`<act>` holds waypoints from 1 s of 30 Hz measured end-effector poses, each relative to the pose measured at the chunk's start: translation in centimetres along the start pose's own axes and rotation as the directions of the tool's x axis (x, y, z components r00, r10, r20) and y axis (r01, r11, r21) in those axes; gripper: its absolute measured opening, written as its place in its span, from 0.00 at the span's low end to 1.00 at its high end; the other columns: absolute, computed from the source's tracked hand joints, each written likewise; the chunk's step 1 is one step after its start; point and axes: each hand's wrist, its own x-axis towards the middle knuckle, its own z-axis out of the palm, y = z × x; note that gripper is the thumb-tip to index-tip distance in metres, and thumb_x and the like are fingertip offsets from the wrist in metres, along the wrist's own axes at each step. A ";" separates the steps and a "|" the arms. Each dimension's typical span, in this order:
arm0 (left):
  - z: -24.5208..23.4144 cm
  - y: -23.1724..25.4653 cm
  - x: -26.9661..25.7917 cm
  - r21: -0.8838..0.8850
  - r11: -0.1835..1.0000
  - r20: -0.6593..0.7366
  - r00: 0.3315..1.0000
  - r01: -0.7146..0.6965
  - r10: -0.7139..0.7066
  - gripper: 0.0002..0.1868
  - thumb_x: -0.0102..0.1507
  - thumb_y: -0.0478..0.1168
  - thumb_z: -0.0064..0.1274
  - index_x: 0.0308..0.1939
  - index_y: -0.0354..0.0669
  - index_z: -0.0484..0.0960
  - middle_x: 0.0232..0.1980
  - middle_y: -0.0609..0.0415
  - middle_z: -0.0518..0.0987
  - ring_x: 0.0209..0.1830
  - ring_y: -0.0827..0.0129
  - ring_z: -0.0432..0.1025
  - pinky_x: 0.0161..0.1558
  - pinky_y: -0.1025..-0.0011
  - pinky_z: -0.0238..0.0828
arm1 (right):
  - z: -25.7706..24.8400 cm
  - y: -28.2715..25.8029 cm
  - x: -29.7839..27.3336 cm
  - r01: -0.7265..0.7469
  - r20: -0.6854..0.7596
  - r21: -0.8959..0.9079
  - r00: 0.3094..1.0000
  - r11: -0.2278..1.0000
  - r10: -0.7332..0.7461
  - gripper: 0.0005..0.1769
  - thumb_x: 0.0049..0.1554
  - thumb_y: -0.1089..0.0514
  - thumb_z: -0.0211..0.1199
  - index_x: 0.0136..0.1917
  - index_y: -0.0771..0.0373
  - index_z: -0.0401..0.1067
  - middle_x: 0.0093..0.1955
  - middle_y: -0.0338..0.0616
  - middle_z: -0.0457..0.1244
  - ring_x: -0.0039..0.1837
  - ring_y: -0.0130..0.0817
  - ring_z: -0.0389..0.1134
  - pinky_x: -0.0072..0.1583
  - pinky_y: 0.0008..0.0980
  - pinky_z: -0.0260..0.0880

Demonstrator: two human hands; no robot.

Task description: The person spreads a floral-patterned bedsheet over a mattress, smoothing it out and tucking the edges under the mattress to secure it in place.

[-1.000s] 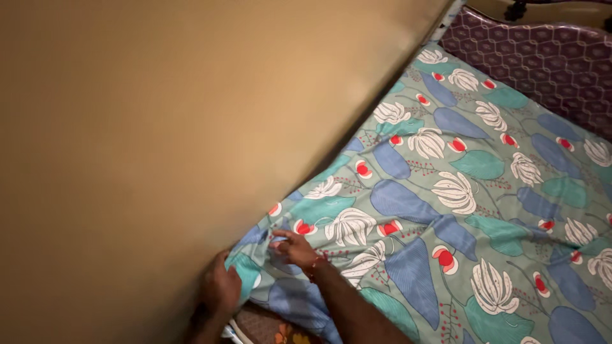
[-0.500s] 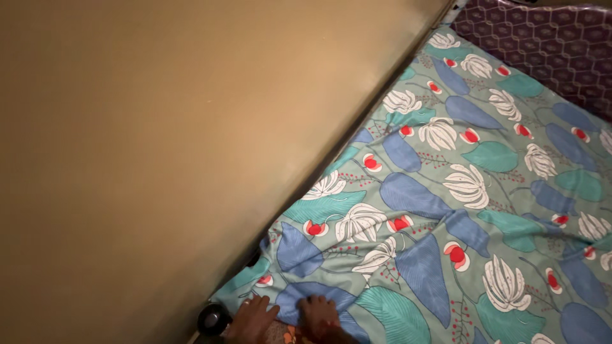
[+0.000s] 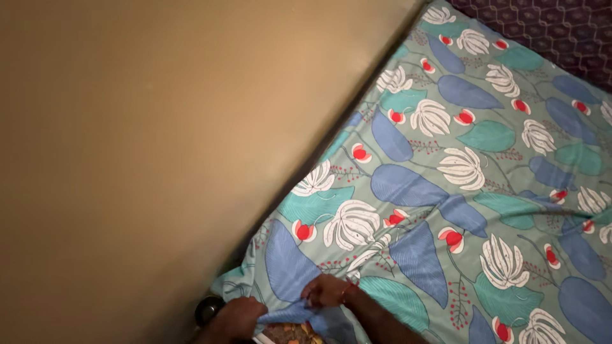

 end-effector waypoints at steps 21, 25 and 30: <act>-7.6 0.5 11.5 0.048 0.998 -0.638 0.770 0.032 0.006 0.07 0.54 0.32 0.51 0.36 0.42 0.80 0.42 0.45 0.76 0.46 0.48 0.72 0.45 0.52 0.71 | -1.6 10.1 -12.8 -0.279 -0.502 0.033 0.825 0.960 0.258 0.24 0.55 0.51 0.64 0.64 0.57 0.74 0.58 0.48 0.68 0.63 0.43 0.71 0.61 0.43 0.72; -9.8 -1.4 18.9 0.071 0.996 -0.650 0.760 0.058 0.002 0.06 0.58 0.32 0.49 0.37 0.41 0.80 0.42 0.44 0.79 0.47 0.48 0.75 0.50 0.54 0.73 | -11.4 11.5 -9.2 -0.172 -0.857 -0.012 0.510 0.985 0.079 0.21 0.55 0.52 0.65 0.61 0.59 0.77 0.60 0.47 0.70 0.63 0.41 0.72 0.64 0.37 0.73; -12.5 -4.1 29.4 -0.135 0.970 -0.818 0.575 -0.203 0.006 0.15 0.60 0.32 0.44 0.46 0.35 0.83 0.49 0.37 0.82 0.51 0.44 0.77 0.55 0.56 0.74 | -22.8 13.7 -2.7 -0.305 -0.947 -0.257 0.267 0.917 -0.177 0.30 0.57 0.47 0.64 0.68 0.62 0.68 0.67 0.58 0.63 0.71 0.55 0.61 0.72 0.46 0.59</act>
